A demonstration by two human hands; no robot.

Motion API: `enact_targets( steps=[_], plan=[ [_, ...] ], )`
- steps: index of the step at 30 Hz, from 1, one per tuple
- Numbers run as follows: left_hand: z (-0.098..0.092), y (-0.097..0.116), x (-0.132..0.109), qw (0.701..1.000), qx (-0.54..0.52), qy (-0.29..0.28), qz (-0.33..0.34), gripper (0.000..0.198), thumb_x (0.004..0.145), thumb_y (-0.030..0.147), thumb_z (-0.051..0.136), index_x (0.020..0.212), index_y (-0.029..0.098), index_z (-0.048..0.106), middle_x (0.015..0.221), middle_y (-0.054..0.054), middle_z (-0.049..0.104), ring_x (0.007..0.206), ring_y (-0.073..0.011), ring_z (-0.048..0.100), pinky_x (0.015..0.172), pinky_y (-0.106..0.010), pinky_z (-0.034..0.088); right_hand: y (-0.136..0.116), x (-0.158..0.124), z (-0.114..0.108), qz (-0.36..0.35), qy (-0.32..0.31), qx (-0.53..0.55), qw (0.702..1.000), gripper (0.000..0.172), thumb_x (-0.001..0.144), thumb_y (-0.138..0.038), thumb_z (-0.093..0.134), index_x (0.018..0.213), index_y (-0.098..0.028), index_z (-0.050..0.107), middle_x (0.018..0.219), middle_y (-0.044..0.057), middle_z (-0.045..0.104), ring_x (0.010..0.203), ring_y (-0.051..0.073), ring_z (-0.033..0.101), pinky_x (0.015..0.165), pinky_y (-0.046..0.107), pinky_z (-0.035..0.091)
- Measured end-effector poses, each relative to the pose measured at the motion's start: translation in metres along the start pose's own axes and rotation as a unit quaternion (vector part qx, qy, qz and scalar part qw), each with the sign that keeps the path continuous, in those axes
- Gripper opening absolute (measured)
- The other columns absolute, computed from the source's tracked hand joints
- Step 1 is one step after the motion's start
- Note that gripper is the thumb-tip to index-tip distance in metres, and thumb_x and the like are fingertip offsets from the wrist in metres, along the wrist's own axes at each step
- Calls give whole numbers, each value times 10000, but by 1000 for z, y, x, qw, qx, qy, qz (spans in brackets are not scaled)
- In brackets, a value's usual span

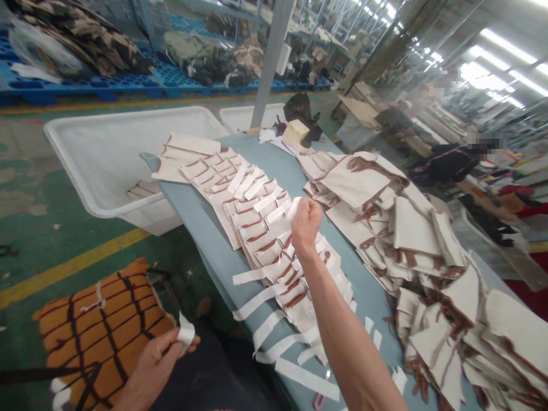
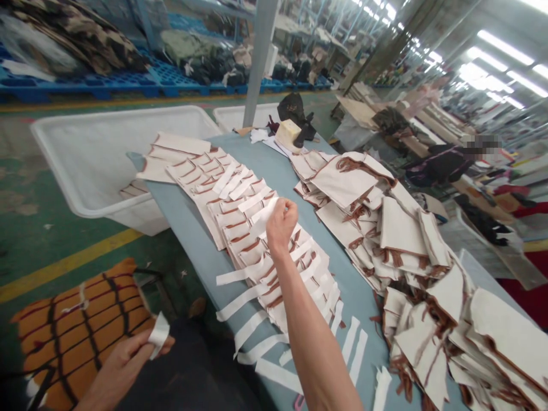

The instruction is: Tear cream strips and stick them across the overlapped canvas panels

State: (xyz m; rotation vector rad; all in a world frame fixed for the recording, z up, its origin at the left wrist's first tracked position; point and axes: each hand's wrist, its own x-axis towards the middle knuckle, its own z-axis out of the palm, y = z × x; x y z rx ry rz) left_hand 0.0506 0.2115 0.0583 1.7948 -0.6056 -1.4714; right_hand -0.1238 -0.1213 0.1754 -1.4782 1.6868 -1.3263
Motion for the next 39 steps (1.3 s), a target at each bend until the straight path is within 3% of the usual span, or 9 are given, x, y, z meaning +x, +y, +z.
enact_targets(
  steps=[7, 13, 19, 26, 31, 35, 39],
  plan=[
    [-2, 11, 4, 1000, -12, 1, -13, 378, 599, 550, 707, 731, 211, 810, 765, -87, 807, 755, -312, 758, 757, -367, 611, 20, -11, 3, 14, -4, -23, 1000, 262, 965, -386, 487, 952, -145, 589, 813, -1, 579, 743, 126, 522, 731, 255, 439],
    [-2, 21, 7, 1000, -11, 0, -12, 367, 610, 518, 644, 708, 199, 799, 707, -79, 784, 720, -294, 740, 758, -361, 603, 31, -32, 14, 80, -78, 29, 993, 260, 998, -442, 420, 1003, -190, 487, 621, -71, 538, 468, 99, 507, 457, 213, 384],
    [-3, 18, 8, 1000, 5, -7, -12, 428, 644, 532, 604, 770, 175, 804, 765, -89, 799, 755, -296, 741, 735, -346, 582, 47, -55, 22, 119, -110, 64, 985, 261, 983, -461, 451, 1004, -201, 467, 655, -74, 575, 475, 83, 568, 449, 176, 437],
    [-1, 19, 10, 1000, 12, -16, 1, 404, 683, 505, 595, 787, 175, 803, 756, -80, 793, 734, -274, 731, 720, -328, 575, 67, -99, 31, 99, -187, 13, 977, 260, 1015, -465, 370, 1019, -215, 442, 705, -47, 628, 556, 116, 641, 543, 218, 512],
    [2, 25, 9, 1000, -1, -3, 2, 354, 666, 476, 606, 748, 194, 804, 707, -65, 780, 700, -273, 715, 713, -346, 580, 78, -129, 41, 46, -259, -42, 964, 261, 1037, -440, 374, 1065, -207, 487, 804, 7, 706, 703, 153, 697, 733, 278, 540],
    [1, 29, 8, 1000, -3, -8, -7, 353, 658, 483, 613, 745, 194, 796, 721, -70, 786, 714, -278, 717, 719, -346, 571, 85, -143, 42, -7, -335, -113, 935, 240, 979, -384, 537, 1143, -212, 575, 975, 48, 737, 944, 217, 701, 934, 358, 492],
    [0, 33, 5, 1000, -2, -10, -9, 377, 651, 503, 600, 732, 187, 789, 714, -74, 782, 715, -278, 718, 713, -339, 558, 90, -151, 41, -14, -374, -168, 912, 323, 900, -377, 671, 1173, -213, 620, 1138, 77, 720, 1060, 257, 667, 1005, 400, 456]
  ],
)
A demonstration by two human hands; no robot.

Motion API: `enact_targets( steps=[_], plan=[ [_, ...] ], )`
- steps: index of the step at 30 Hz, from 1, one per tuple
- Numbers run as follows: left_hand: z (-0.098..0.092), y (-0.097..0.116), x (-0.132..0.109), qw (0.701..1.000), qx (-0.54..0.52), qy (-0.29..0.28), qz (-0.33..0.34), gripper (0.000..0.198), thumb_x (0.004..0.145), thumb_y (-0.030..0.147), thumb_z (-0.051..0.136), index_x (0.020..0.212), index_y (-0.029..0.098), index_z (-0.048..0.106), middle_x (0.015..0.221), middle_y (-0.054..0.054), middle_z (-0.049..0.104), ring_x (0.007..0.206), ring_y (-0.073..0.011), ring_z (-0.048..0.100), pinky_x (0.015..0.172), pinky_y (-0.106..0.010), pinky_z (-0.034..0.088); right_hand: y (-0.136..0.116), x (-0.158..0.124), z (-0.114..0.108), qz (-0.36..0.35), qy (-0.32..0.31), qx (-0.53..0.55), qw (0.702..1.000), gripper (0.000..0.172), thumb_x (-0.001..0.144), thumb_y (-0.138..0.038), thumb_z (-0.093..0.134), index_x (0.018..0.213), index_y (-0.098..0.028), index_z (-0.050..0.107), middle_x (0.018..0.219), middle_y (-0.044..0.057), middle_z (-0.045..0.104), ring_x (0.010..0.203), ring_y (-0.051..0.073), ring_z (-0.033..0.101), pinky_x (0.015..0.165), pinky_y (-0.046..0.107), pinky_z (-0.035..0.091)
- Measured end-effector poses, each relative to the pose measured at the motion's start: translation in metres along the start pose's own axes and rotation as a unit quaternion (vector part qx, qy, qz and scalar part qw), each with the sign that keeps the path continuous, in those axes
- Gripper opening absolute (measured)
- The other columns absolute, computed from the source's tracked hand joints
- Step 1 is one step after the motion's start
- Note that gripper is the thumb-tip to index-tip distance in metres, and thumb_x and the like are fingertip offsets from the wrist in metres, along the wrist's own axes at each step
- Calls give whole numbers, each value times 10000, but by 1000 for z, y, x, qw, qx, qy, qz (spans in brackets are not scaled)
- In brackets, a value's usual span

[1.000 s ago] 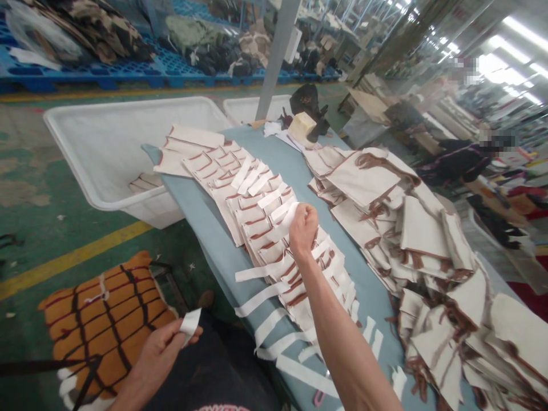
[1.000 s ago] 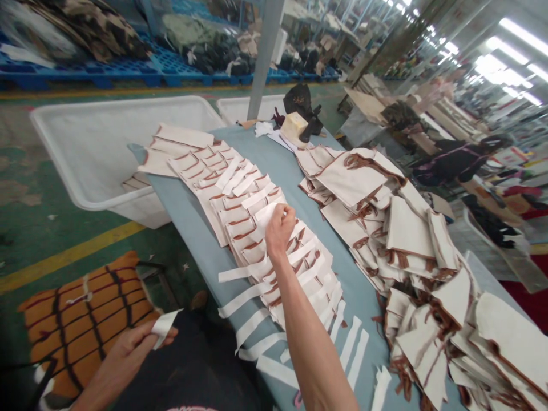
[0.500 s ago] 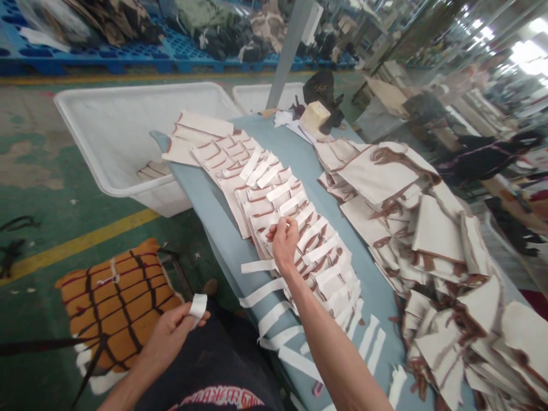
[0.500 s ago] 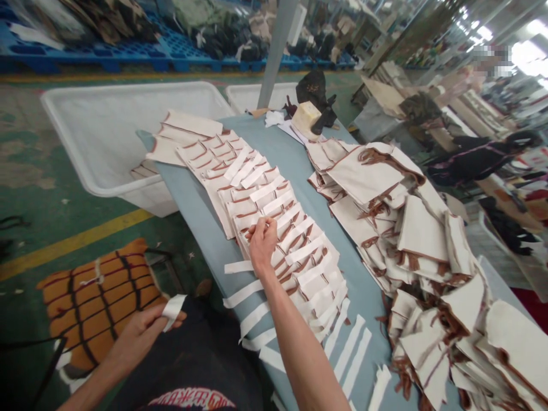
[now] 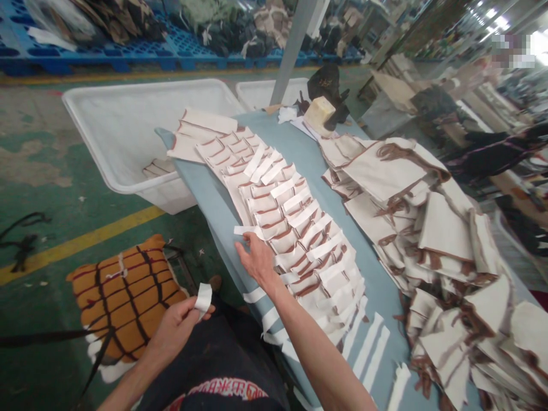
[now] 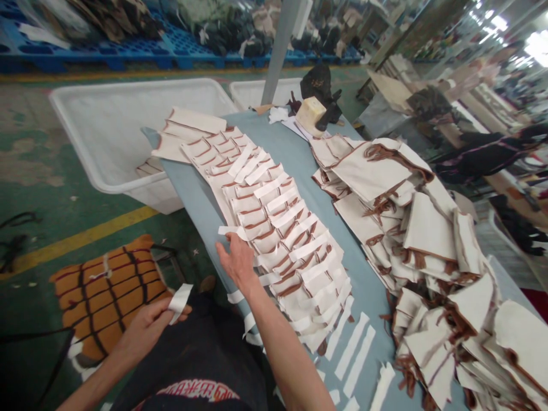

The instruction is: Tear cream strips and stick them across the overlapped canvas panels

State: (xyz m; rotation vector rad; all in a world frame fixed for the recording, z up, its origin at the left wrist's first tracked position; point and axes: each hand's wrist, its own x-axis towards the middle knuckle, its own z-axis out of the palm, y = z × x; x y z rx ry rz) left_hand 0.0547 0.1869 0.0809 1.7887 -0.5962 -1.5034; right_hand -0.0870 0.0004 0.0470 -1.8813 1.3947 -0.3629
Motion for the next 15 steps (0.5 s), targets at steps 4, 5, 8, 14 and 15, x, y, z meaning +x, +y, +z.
enact_targets(
  steps=[4, 5, 8, 14, 15],
  plan=[
    [1, 2, -1, 1000, -5, -6, 7, 369, 656, 491, 600, 736, 183, 788, 720, -72, 785, 720, -275, 721, 718, -340, 554, 5, 2, -2, 50, -8, 6, 999, 380, 895, -346, 656, 1237, -192, 604, 1125, 69, 722, 946, 206, 676, 952, 366, 492],
    [1, 2, -1, 1000, -11, -8, 7, 362, 659, 481, 603, 743, 182, 789, 729, -72, 788, 725, -273, 725, 719, -339, 556, 7, 3, -3, 64, -11, 18, 998, 344, 897, -347, 644, 1199, -184, 622, 1078, 62, 730, 905, 192, 678, 922, 349, 505],
    [3, 0, 1, 999, -31, -16, 9, 348, 672, 454, 611, 773, 175, 793, 749, -79, 794, 740, -266, 730, 727, -335, 555, 13, 2, -6, 112, -47, 74, 990, 240, 914, -391, 597, 944, -163, 667, 906, 52, 736, 772, 167, 680, 736, 286, 537],
    [10, 3, 2, 994, -102, -33, -28, 376, 702, 457, 666, 853, 134, 783, 771, -103, 794, 717, -225, 710, 712, -309, 533, 11, -8, -12, 202, -142, 188, 951, 252, 938, -347, 481, 882, -147, 622, 840, 73, 742, 522, 113, 619, 408, 191, 432],
    [12, 6, 2, 991, -127, -35, -38, 376, 704, 451, 687, 870, 127, 780, 796, -107, 797, 725, -222, 715, 729, -313, 542, 8, -10, -14, 206, -154, 198, 946, 240, 931, -336, 484, 892, -146, 626, 830, 70, 741, 509, 111, 613, 401, 189, 430]
  ],
)
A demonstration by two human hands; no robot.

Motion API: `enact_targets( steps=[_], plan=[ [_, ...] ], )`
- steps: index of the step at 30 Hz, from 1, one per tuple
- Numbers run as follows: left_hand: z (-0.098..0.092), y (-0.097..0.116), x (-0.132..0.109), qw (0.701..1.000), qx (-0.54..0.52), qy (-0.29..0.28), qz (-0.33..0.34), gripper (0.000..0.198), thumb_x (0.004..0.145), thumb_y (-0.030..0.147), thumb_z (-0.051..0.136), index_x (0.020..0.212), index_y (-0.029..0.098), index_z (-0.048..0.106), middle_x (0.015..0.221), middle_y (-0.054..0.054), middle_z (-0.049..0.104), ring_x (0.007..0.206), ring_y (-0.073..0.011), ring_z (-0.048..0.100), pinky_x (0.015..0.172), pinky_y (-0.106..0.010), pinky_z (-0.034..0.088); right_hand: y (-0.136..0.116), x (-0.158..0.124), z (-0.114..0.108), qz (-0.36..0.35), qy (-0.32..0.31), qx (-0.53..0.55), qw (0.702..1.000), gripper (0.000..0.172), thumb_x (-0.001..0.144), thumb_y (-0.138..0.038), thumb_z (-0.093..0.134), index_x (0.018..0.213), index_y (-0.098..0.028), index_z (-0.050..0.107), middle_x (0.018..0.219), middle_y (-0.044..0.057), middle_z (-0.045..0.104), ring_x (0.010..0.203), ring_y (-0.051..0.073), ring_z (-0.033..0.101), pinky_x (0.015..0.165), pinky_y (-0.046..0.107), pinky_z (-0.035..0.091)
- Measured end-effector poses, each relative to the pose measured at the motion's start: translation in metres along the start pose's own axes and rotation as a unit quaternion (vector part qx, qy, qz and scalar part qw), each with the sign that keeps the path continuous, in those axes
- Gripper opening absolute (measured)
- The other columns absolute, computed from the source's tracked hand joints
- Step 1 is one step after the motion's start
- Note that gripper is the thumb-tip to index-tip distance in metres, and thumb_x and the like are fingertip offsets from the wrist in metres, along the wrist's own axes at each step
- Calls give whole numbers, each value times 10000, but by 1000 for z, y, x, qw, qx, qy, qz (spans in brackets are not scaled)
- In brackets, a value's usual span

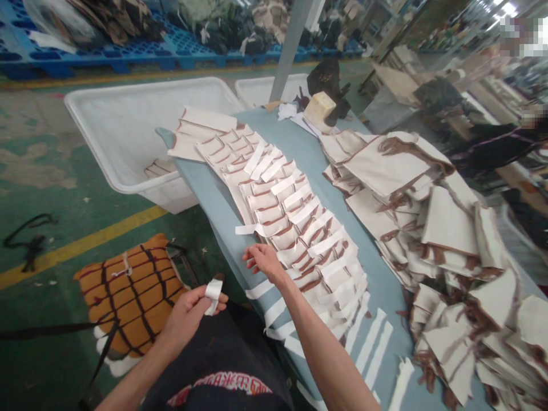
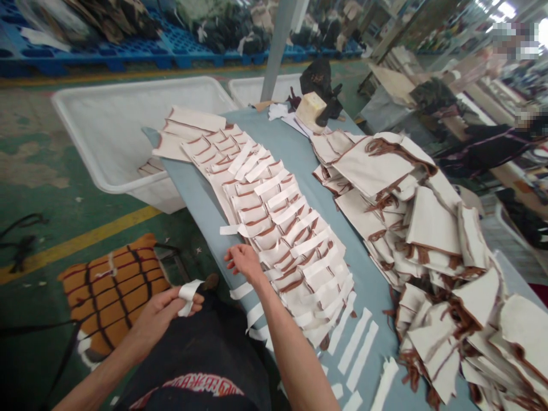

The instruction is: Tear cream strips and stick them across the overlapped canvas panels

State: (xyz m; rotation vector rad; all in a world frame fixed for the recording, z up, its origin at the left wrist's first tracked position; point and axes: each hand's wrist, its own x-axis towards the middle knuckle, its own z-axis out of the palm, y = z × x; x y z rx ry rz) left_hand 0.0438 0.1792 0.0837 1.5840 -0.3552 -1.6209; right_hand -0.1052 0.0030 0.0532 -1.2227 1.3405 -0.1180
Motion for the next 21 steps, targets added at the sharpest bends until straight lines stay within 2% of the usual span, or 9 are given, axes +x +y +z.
enact_targets(
  steps=[3, 5, 8, 10, 12, 14, 16, 19, 21],
  plan=[
    [10, 13, -4, 996, -85, -4, -24, 396, 705, 416, 743, 963, 117, 765, 971, -138, 806, 867, -253, 750, 817, -345, 569, -10, -18, -1, -13, -22, 6, 1000, 217, 917, -311, 498, 896, -154, 645, 828, 58, 739, 531, 113, 615, 408, 185, 421],
    [17, 25, -7, 990, -139, -13, -35, 452, 700, 383, 767, 1062, 114, 737, 1089, -162, 792, 977, -288, 751, 864, -376, 574, -16, -34, -3, -44, -12, 4, 999, 211, 927, -326, 514, 910, -168, 653, 865, 45, 738, 606, 117, 632, 468, 191, 448],
    [27, 43, -10, 980, -189, -41, -46, 517, 684, 345, 792, 1131, 101, 701, 1124, -186, 782, 1012, -312, 747, 883, -398, 574, -21, -65, -9, -150, 73, -36, 985, 211, 947, -371, 548, 950, -191, 657, 889, 28, 731, 745, 141, 658, 640, 239, 519],
    [33, 53, -12, 976, -205, -62, -47, 518, 695, 335, 794, 1143, 93, 700, 1124, -193, 782, 1023, -313, 746, 897, -392, 569, -22, -88, -14, -227, 142, -94, 959, 184, 956, -361, 573, 984, -201, 660, 879, 22, 724, 782, 156, 667, 700, 272, 526],
    [38, 62, -15, 972, -216, -84, -44, 507, 718, 328, 787, 1160, 93, 705, 1137, -190, 780, 1038, -309, 743, 917, -383, 562, -22, -110, -20, -300, 177, -153, 925, 128, 961, -310, 592, 1015, -210, 653, 882, 19, 716, 781, 158, 667, 700, 283, 521],
    [42, 68, -19, 968, -225, -102, -36, 470, 747, 306, 774, 1166, 102, 717, 1148, -173, 781, 1046, -297, 741, 924, -363, 558, -24, -129, -24, -383, 177, -199, 885, 107, 960, -243, 610, 1062, -219, 634, 924, 24, 716, 814, 157, 669, 717, 288, 527],
    [46, 74, -23, 965, -235, -115, -32, 434, 743, 281, 779, 1138, 107, 739, 1109, -151, 793, 1000, -279, 749, 864, -323, 567, -27, -143, -25, -455, 159, -232, 845, 184, 949, -188, 634, 1127, -225, 606, 1008, 38, 724, 911, 164, 677, 788, 298, 545],
    [52, 80, -28, 959, -251, -123, -45, 424, 709, 247, 787, 1109, 110, 755, 981, -114, 812, 822, -231, 756, 727, -271, 567, -30, -153, -23, -509, 144, -277, 802, 279, 923, -157, 667, 1178, -221, 573, 1111, 64, 718, 1010, 188, 662, 884, 333, 552],
    [57, 83, -30, 956, -259, -124, -57, 423, 700, 226, 780, 1108, 116, 755, 953, -97, 812, 752, -206, 743, 683, -257, 565, -29, -154, -21, -522, 162, -303, 781, 282, 913, -150, 671, 1169, -212, 568, 1111, 80, 712, 997, 205, 648, 870, 349, 555]
  ],
)
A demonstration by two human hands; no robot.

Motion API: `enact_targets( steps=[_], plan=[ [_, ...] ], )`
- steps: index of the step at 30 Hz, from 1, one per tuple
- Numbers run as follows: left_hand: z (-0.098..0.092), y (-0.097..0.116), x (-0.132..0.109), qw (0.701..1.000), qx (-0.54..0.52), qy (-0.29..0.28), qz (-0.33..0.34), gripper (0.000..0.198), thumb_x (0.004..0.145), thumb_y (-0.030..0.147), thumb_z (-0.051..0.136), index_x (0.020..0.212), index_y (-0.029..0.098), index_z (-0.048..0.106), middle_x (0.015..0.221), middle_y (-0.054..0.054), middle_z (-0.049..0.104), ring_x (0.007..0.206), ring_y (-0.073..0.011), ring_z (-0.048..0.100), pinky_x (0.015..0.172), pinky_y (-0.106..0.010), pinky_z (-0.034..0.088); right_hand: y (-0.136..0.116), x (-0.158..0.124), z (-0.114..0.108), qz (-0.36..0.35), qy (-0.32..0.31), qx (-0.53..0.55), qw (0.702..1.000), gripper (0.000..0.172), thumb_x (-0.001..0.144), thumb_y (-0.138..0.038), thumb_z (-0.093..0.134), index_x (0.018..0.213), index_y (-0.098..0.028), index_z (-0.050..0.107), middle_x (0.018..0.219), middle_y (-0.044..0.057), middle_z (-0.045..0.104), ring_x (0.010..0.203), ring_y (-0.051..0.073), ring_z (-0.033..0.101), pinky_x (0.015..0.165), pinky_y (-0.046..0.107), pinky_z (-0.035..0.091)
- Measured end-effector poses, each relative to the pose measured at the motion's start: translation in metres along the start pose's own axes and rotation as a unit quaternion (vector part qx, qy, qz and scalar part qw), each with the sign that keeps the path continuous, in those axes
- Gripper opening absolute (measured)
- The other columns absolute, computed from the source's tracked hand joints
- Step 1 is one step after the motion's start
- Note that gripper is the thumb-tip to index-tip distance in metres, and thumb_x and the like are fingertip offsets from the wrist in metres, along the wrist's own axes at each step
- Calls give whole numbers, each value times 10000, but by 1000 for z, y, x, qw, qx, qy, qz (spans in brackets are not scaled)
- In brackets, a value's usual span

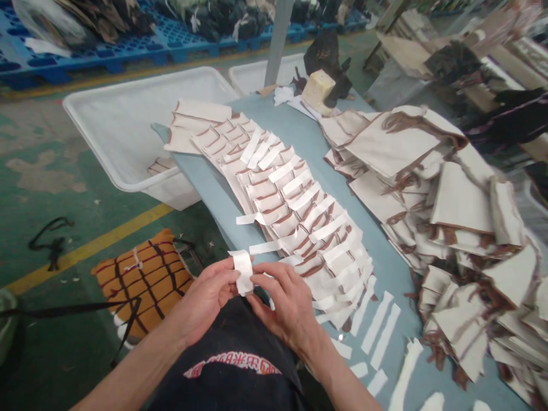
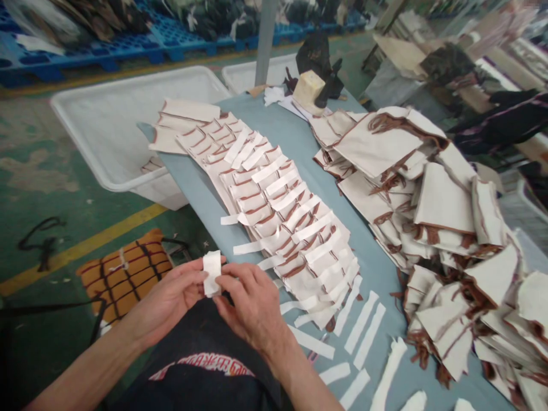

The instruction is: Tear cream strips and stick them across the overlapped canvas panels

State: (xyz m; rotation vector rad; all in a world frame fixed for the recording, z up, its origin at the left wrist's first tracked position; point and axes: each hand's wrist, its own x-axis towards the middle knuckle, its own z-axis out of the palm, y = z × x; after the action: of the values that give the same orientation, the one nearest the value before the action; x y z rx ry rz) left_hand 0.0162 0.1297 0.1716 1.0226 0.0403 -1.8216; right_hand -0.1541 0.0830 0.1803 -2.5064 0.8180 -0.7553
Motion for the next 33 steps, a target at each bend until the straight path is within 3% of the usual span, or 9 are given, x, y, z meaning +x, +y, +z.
enact_targets(
  steps=[9, 13, 19, 21, 26, 30, 33],
  plan=[
    [12, -9, -1, 1000, 6, -3, 6, 388, 684, 240, 806, 1049, 115, 765, 1014, -98, 803, 983, -260, 741, 767, -261, 578, 4, -12, 7, 3, 25, -63, 998, 245, 907, -131, 671, 1117, -244, 615, 1114, 77, 709, 1002, 227, 616, 902, 415, 517],
    [8, -16, -1, 999, 42, -4, 20, 377, 728, 262, 783, 1077, 121, 752, 1038, -96, 799, 1022, -253, 729, 859, -283, 562, 2, -13, 10, 18, 38, -27, 999, 183, 924, -104, 604, 1032, -249, 632, 1084, 56, 713, 971, 209, 618, 900, 417, 510],
    [-3, -25, -1, 998, 45, 27, 35, 374, 783, 393, 801, 1019, 116, 715, 1006, -109, 786, 929, -234, 724, 825, -306, 567, -5, -15, 19, 126, 83, 73, 986, 85, 921, -128, 637, 895, -209, 642, 1006, 44, 713, 954, 176, 642, 850, 355, 504],
    [-4, -24, -4, 998, 53, -3, 39, 412, 807, 428, 799, 1063, 118, 711, 1036, -110, 781, 938, -229, 722, 831, -297, 565, -6, -15, 21, 135, 85, 72, 985, 88, 917, -143, 641, 854, -205, 637, 994, 50, 710, 946, 185, 641, 840, 358, 498],
    [-2, -19, -13, 984, 91, -142, 51, 537, 860, 353, 778, 1340, 165, 626, 1264, -118, 723, 1120, -255, 687, 927, -309, 540, -9, -13, 19, 149, 96, 68, 982, 106, 909, -139, 635, 823, -200, 628, 985, 53, 714, 955, 188, 640, 850, 351, 483],
    [-3, -21, -11, 984, 95, -140, 53, 595, 832, 328, 801, 1370, 168, 604, 1181, -112, 752, 1005, -235, 720, 828, -277, 544, -13, -11, 15, 159, 91, 91, 979, 131, 909, -146, 650, 794, -196, 611, 935, 34, 706, 921, 176, 628, 845, 337, 460],
    [-3, -24, -8, 985, 119, -113, 52, 573, 817, 309, 794, 1340, 149, 621, 1076, -102, 774, 858, -202, 722, 736, -252, 524, -18, -12, 13, 215, 85, 140, 963, 149, 899, -152, 643, 768, -200, 589, 896, 15, 690, 858, 157, 614, 801, 309, 461]
  ],
)
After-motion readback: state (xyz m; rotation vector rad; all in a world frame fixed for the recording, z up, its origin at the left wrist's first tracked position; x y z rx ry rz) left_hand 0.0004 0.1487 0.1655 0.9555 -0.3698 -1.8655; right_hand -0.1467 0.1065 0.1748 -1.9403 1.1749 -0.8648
